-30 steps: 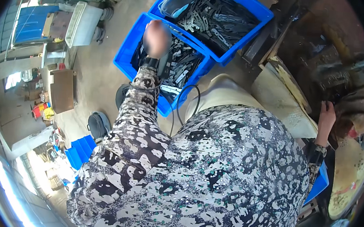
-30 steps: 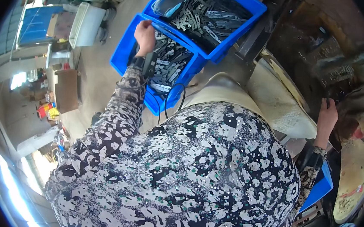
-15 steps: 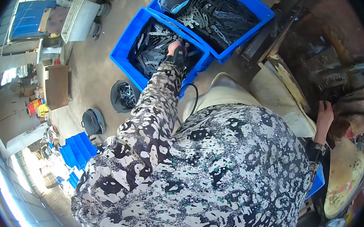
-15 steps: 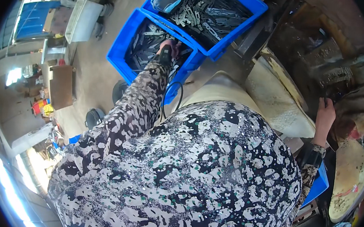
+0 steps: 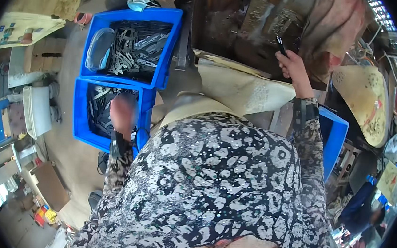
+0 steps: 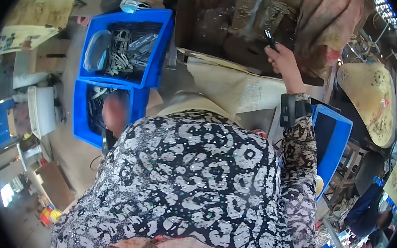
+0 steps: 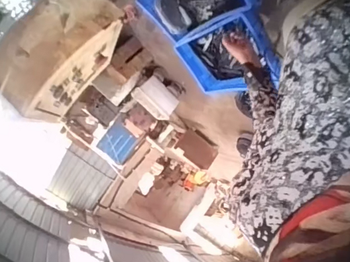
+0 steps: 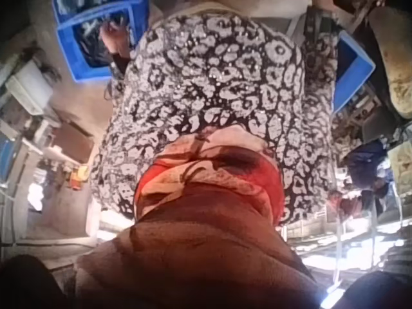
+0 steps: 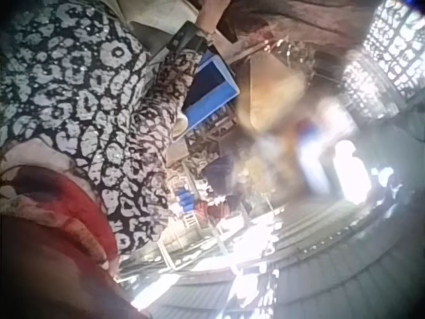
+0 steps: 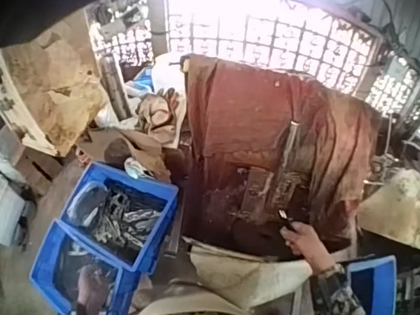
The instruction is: The person picks up metal pieces from a blue bin, holds them against a grinding wheel while water flows over them, and then places the finished pieces into a separate blue bin.
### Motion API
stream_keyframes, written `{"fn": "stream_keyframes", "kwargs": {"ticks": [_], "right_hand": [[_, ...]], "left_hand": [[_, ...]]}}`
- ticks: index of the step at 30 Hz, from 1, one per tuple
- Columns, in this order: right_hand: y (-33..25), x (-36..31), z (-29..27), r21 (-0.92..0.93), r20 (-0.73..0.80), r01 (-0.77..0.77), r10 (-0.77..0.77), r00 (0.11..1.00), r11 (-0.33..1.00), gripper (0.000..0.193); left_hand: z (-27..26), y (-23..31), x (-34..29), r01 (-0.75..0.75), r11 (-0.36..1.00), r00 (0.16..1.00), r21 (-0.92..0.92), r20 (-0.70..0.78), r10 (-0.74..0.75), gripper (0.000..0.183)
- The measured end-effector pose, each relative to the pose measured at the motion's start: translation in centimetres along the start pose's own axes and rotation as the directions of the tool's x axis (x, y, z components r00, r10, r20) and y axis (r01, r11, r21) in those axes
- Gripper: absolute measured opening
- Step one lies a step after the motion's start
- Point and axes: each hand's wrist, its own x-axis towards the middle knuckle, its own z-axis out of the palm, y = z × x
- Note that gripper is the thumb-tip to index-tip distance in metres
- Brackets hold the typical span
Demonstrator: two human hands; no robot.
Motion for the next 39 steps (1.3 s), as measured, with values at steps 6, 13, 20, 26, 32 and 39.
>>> {"fn": "stream_keyframes", "kwargs": {"ticks": [6,13,20,26,32,39], "right_hand": [[-0.2,-0.5,-0.2,0.241,0.115,0.049,-0.078,0.990,0.969,0.023],[-0.5,-1.1,-0.4,0.307,0.193,0.041,-0.104,0.976,0.951,0.031],[-0.4,-1.4,-0.5,0.264,0.191,0.072,-0.126,0.974,0.962,0.032],[0.0,-1.1,-0.1,0.207,0.126,0.099,-0.127,0.984,0.973,0.025],[0.0,-1.1,1.1,0.027,0.050,0.109,-0.110,0.993,0.994,0.024],[0.6,-0.8,0.7,0.027,0.091,0.053,-0.056,0.994,0.998,0.030]], "left_hand": [[8.3,0.7,-5.7,-0.431,0.843,0.901,0.321,0.098,0.423,0.010],[18.0,-0.4,-7.2,-0.384,0.885,0.812,0.263,0.552,0.189,0.007],[25.6,-3.7,-6.7,-0.334,0.895,0.617,0.296,0.786,-0.030,0.027],[28.7,-6.6,-6.8,-0.348,0.856,0.615,0.381,0.783,-0.099,0.040],[26.9,-6.6,-6.7,-0.308,0.887,0.670,0.345,0.740,-0.055,0.036],[24.9,-5.0,-7.0,-0.319,0.878,0.754,0.356,0.657,0.008,0.031]]}}
